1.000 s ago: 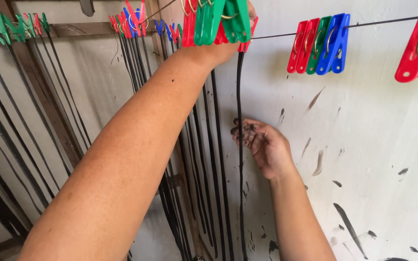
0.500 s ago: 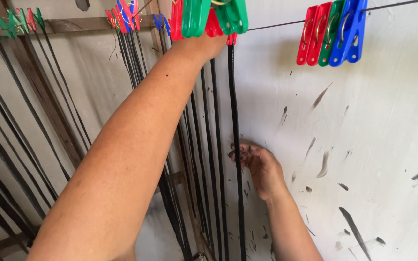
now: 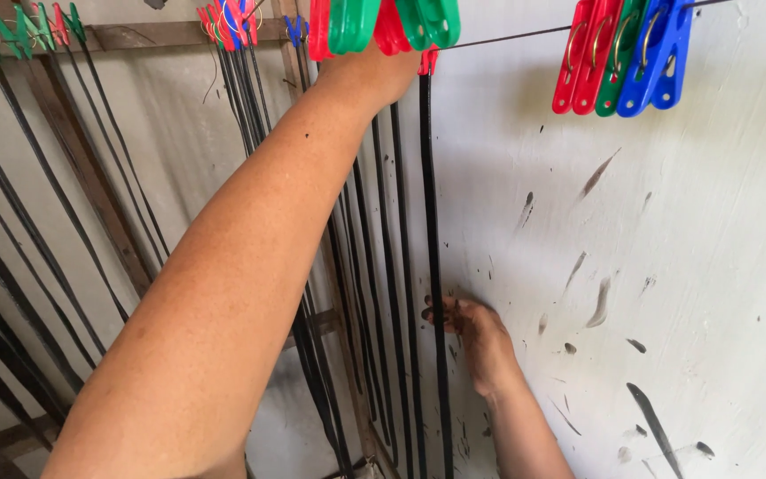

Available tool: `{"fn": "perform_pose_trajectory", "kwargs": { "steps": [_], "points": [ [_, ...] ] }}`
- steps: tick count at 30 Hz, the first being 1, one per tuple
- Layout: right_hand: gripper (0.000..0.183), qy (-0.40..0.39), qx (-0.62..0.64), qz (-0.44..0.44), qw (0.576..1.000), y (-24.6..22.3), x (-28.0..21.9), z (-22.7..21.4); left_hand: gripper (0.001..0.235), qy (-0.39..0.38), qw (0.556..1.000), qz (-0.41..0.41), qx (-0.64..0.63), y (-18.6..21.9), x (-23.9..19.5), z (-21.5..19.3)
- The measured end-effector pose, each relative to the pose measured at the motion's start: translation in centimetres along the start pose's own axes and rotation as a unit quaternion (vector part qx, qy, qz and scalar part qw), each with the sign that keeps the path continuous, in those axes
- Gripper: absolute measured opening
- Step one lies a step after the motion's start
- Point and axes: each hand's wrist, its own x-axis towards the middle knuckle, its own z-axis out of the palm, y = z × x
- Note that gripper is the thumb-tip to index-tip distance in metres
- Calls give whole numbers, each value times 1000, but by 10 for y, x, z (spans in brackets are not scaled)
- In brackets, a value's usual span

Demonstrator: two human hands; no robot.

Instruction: Hanging leather straps on a drying rack and applying edge dye to a leather strap at a workbench.

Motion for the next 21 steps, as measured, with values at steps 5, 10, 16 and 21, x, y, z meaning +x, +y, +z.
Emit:
{"fn": "perform_pose_trajectory", "kwargs": {
  "steps": [5, 10, 16, 21],
  "points": [
    [56, 23, -32, 13, 999, 3, -10, 1, 21, -9, 999, -42, 13, 18, -4, -9],
    [53, 44, -65, 26, 997, 11, -15, -6, 23, -17, 996, -84, 27, 25, -4, -11],
    [65, 44, -206, -49, 976, -1, -53, -9, 28, -1, 991, -129, 29, 5, 2, 0],
    [41, 157, -121, -133, 971, 19, -93, -7, 8, 80, 996, 6, 32, 16, -42, -5]
  ]
}}
